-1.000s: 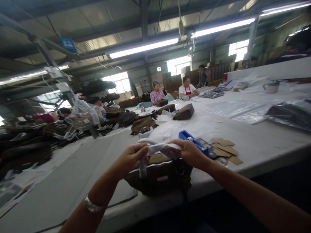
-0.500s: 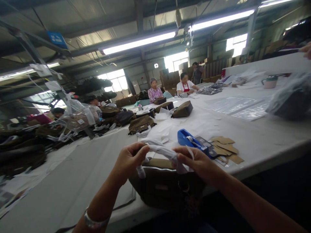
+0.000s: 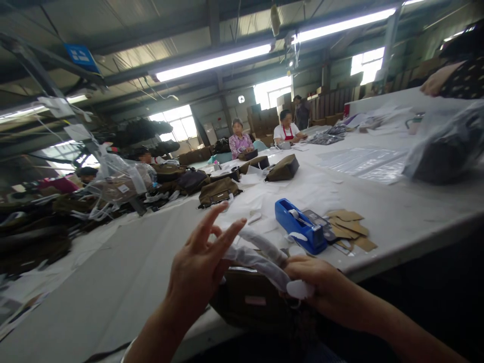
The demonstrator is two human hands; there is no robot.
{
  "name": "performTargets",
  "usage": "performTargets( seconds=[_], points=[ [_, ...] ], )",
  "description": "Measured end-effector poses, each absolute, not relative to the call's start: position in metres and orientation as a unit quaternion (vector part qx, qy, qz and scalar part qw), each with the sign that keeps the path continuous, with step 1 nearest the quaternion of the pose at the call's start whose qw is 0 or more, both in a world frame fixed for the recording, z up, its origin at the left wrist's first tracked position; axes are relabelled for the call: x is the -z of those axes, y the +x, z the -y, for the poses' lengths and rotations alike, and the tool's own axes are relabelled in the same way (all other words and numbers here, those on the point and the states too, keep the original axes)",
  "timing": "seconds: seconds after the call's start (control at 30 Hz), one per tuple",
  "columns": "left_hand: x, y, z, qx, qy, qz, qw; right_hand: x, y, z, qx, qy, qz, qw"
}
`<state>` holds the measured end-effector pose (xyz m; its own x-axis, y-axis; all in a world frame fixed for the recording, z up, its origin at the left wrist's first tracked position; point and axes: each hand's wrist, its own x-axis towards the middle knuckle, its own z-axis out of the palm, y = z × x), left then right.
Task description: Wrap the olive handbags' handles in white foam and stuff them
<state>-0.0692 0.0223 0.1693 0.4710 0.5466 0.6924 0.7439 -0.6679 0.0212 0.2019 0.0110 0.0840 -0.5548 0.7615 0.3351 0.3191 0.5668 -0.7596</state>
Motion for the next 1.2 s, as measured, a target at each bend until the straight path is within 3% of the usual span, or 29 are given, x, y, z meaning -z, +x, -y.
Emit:
performTargets(
  seconds=[0.07, 0.13, 0.3, 0.37, 0.43, 0.6, 0.73, 0.97, 1.2],
  points=[
    [-0.175, -0.065, -0.027, 0.295, -0.860, 0.379, 0.172, -0.082, 0.204, -0.012, -0.327, -0.311, 0.822, 0.346],
    [-0.182, -0.065, -0.032, 0.254, -0.872, 0.407, 0.101, -0.081, 0.207, -0.014, -0.333, -0.299, 0.817, 0.362],
    [-0.204, -0.077, -0.046, 0.171, -0.789, 0.493, -0.325, -0.085, 0.211, -0.032, -0.331, -0.294, 0.811, 0.382],
    [-0.212, -0.079, -0.053, 0.193, -0.716, 0.470, -0.479, -0.091, 0.208, -0.048, -0.320, -0.303, 0.806, 0.395],
    [-0.219, -0.079, -0.059, 0.277, -0.654, 0.427, -0.560, -0.098, 0.200, -0.068, -0.307, -0.320, 0.789, 0.425],
    [-0.228, -0.075, -0.073, 0.496, -0.540, 0.396, -0.553, -0.109, 0.184, -0.105, -0.230, -0.398, 0.679, 0.573],
    [-0.211, -0.077, -0.076, 0.553, -0.515, 0.422, -0.501, -0.106, 0.183, -0.103, -0.220, -0.438, 0.628, 0.605],
    [-0.159, -0.057, -0.074, 0.466, -0.567, 0.476, -0.484, -0.086, 0.161, -0.088, -0.405, -0.390, 0.529, 0.636],
    [-0.165, -0.054, -0.067, 0.372, -0.621, 0.504, -0.470, -0.080, 0.129, -0.080, -0.413, -0.347, 0.475, 0.696]
  ],
)
